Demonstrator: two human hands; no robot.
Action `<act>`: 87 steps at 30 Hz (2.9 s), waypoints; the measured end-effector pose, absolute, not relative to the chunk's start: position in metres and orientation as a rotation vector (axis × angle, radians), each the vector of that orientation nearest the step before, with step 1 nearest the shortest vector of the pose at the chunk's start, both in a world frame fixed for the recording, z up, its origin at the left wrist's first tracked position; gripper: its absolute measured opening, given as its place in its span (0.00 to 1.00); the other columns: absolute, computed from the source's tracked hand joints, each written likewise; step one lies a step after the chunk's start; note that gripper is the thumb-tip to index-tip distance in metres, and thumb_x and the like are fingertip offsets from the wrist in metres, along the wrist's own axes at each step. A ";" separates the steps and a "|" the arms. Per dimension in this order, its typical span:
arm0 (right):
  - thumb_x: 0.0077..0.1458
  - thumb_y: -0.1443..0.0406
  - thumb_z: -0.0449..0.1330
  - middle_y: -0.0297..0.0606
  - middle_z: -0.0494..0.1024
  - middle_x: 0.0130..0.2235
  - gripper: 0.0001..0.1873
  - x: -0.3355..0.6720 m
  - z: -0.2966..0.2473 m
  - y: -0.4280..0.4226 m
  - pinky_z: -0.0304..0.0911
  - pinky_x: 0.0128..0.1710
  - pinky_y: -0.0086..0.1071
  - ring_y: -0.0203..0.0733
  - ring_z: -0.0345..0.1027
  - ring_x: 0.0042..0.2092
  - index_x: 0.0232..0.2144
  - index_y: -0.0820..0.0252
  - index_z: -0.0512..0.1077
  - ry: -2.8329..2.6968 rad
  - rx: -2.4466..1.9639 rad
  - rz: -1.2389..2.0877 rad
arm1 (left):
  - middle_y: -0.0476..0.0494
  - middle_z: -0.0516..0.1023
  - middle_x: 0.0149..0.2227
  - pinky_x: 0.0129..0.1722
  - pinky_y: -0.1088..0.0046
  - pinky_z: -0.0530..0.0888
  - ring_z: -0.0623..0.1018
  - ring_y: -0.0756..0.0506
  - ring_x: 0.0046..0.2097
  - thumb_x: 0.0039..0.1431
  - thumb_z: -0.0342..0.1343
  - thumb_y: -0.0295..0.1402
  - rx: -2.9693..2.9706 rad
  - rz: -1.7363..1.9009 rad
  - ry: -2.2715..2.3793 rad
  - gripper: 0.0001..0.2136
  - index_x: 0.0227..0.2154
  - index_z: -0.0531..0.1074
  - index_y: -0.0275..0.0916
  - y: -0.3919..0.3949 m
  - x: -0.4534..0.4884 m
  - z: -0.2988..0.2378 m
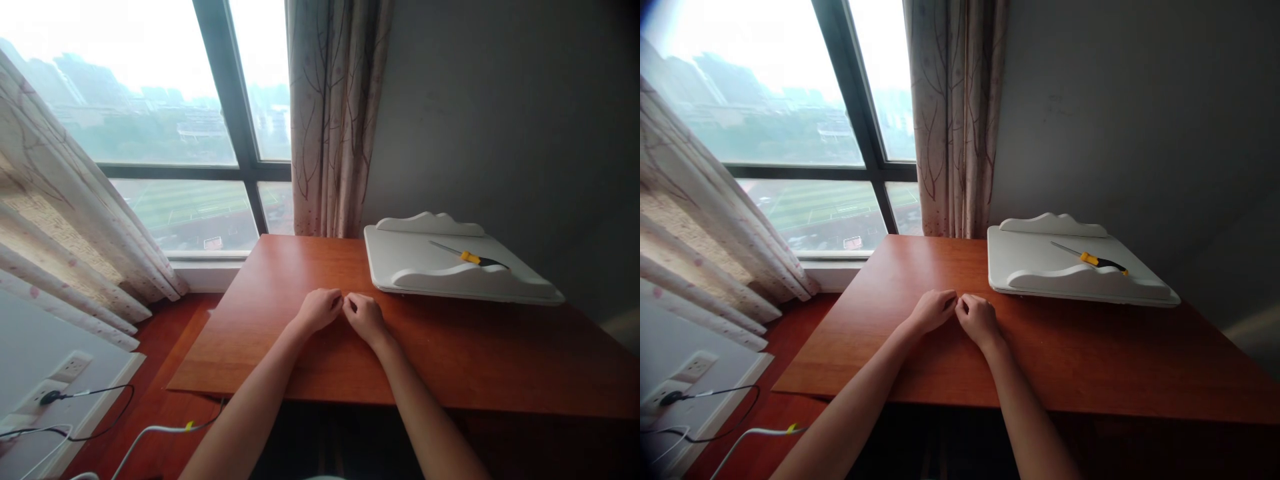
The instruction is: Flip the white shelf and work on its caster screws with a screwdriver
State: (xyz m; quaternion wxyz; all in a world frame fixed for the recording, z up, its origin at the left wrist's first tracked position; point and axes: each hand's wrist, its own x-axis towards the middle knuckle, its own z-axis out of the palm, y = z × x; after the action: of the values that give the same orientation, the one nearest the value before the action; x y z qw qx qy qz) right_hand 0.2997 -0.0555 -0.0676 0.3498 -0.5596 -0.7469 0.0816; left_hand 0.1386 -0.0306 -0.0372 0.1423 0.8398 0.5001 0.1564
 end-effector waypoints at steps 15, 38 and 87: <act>0.62 0.65 0.51 0.36 0.74 0.25 0.17 0.300 -0.067 -0.057 0.45 0.29 0.32 0.37 0.63 0.28 0.21 0.57 0.64 -1.955 -1.456 0.202 | 0.42 0.81 0.33 0.30 0.72 0.61 0.78 0.44 0.34 0.65 0.48 0.34 2.491 0.371 1.449 0.12 0.32 0.76 0.41 -0.032 0.138 -0.034; 0.63 0.65 0.51 0.36 0.75 0.26 0.17 0.300 -0.069 -0.056 0.47 0.30 0.31 0.37 0.64 0.29 0.21 0.57 0.65 -1.978 -1.463 0.219 | 0.42 0.82 0.33 0.30 0.72 0.63 0.79 0.43 0.35 0.65 0.48 0.34 2.527 0.354 1.447 0.11 0.32 0.75 0.41 -0.033 0.138 -0.033; 0.63 0.66 0.53 0.36 0.76 0.26 0.16 0.300 -0.067 -0.057 0.46 0.29 0.31 0.37 0.64 0.28 0.22 0.57 0.68 -1.998 -1.474 0.239 | 0.41 0.82 0.35 0.33 0.72 0.65 0.80 0.43 0.36 0.67 0.47 0.34 2.504 0.294 1.469 0.12 0.35 0.75 0.40 -0.036 0.138 -0.028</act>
State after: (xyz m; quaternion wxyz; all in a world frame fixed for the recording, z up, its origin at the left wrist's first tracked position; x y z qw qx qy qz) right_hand 0.2995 -0.0574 -0.0667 0.3182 -0.5603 -0.7594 0.0910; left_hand 0.1379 -0.0359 -0.0277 0.1117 0.8527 0.5004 0.1002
